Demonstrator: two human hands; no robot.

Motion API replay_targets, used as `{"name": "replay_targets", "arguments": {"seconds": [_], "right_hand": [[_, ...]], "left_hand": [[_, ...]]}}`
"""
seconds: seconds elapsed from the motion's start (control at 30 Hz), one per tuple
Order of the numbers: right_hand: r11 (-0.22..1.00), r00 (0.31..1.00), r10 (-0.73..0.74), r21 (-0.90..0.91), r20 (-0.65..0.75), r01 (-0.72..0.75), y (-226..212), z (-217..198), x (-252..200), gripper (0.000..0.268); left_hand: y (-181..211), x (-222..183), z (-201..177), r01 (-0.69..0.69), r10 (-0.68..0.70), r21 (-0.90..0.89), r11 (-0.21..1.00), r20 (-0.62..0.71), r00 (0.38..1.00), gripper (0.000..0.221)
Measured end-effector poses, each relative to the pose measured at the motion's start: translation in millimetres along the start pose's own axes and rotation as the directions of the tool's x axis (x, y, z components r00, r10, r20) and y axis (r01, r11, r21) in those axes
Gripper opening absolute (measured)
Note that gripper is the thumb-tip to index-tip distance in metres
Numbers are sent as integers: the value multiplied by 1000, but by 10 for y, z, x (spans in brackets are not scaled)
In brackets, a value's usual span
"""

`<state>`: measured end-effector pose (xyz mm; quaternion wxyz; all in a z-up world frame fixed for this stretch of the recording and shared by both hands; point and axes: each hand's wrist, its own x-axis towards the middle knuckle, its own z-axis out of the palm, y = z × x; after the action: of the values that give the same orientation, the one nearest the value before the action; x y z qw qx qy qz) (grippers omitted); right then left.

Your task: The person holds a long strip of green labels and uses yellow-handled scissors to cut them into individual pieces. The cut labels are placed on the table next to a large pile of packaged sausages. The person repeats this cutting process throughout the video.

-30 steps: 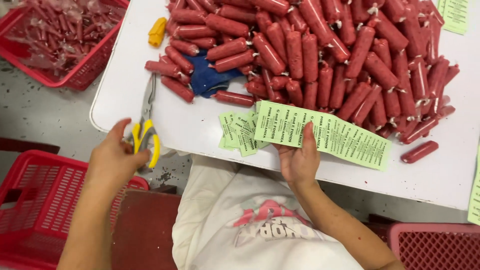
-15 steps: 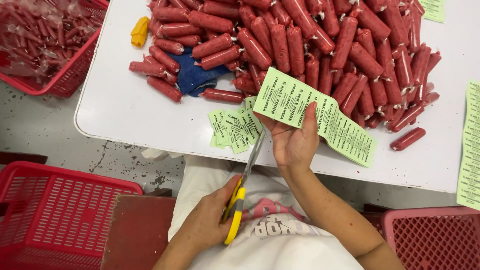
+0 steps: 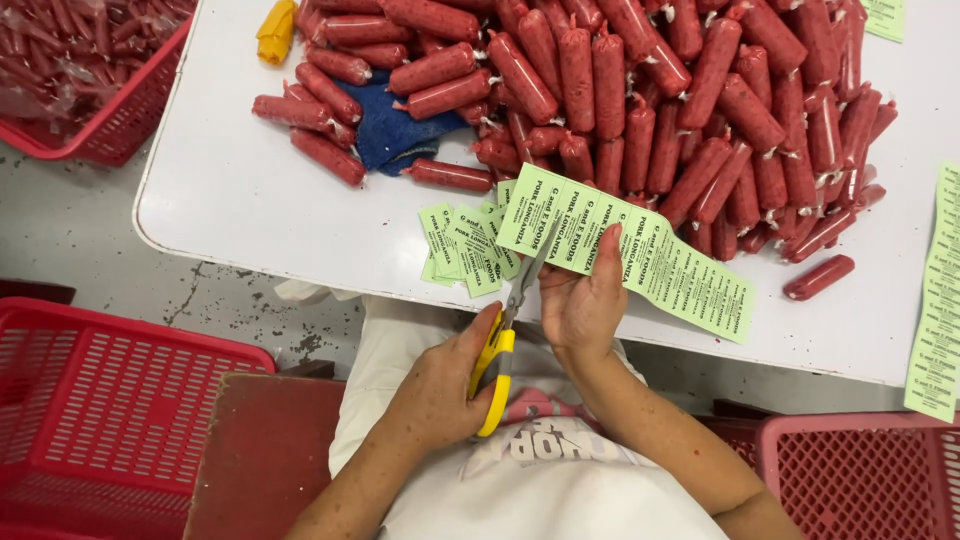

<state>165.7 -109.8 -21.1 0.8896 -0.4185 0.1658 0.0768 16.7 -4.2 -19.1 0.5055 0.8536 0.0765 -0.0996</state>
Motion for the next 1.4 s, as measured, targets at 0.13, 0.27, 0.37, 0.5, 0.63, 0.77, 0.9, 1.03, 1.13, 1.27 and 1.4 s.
{"name": "replay_targets", "arguments": {"seconds": [0.13, 0.27, 0.37, 0.5, 0.63, 0.77, 0.9, 1.03, 1.13, 1.27, 1.4], "right_hand": [[1000, 1000, 24, 2, 19, -24, 7, 4, -3, 39], [1000, 1000, 15, 8, 15, -15, 22, -3, 5, 40], [1000, 1000, 12, -1, -25, -12, 12, 16, -9, 40], [1000, 998, 12, -9, -61, -13, 10, 19, -20, 41], [1000, 993, 23, -11, -111, -24, 23, -8, -10, 41], [1000, 999, 4, -29, -45, -5, 6, 7, -42, 42], [999, 992, -31, -19, 123, 34, -22, 31, -71, 58], [999, 997, -26, -28, 70, 28, 25, -37, -20, 50], [999, 999, -20, -25, 43, 21, 27, -59, -6, 45], [999, 978, -9, -33, 208, 16, -5, -24, -48, 60], [996, 986, 19, -88, 166, -4, 60, -111, -44, 61]], "left_hand": [[-53, 13, 41, -4, 4, 2, 1000, -24, 1000, 89], [-92, 22, 76, -6, 6, -9, 1000, -33, 999, 88], [-123, 20, 103, -34, 34, -13, 999, -57, 998, 88], [-127, 16, 106, -33, 32, -16, 999, -56, 998, 90], [-126, 5, 97, -22, 21, -16, 1000, -41, 999, 90], [-143, -10, 109, -62, 59, -31, 998, -67, 996, 90], [-118, -17, 94, -52, 49, -59, 997, -63, 997, 89], [-107, -23, 85, -2, 0, -82, 997, -20, 1000, 85], [-156, -27, 125, 16, -21, -115, 993, -41, 999, 83], [-109, 0, 95, 6, -8, -139, 990, -15, 1000, 84], [-100, 24, 92, 11, -11, -162, 987, 0, 1000, 83]]}}
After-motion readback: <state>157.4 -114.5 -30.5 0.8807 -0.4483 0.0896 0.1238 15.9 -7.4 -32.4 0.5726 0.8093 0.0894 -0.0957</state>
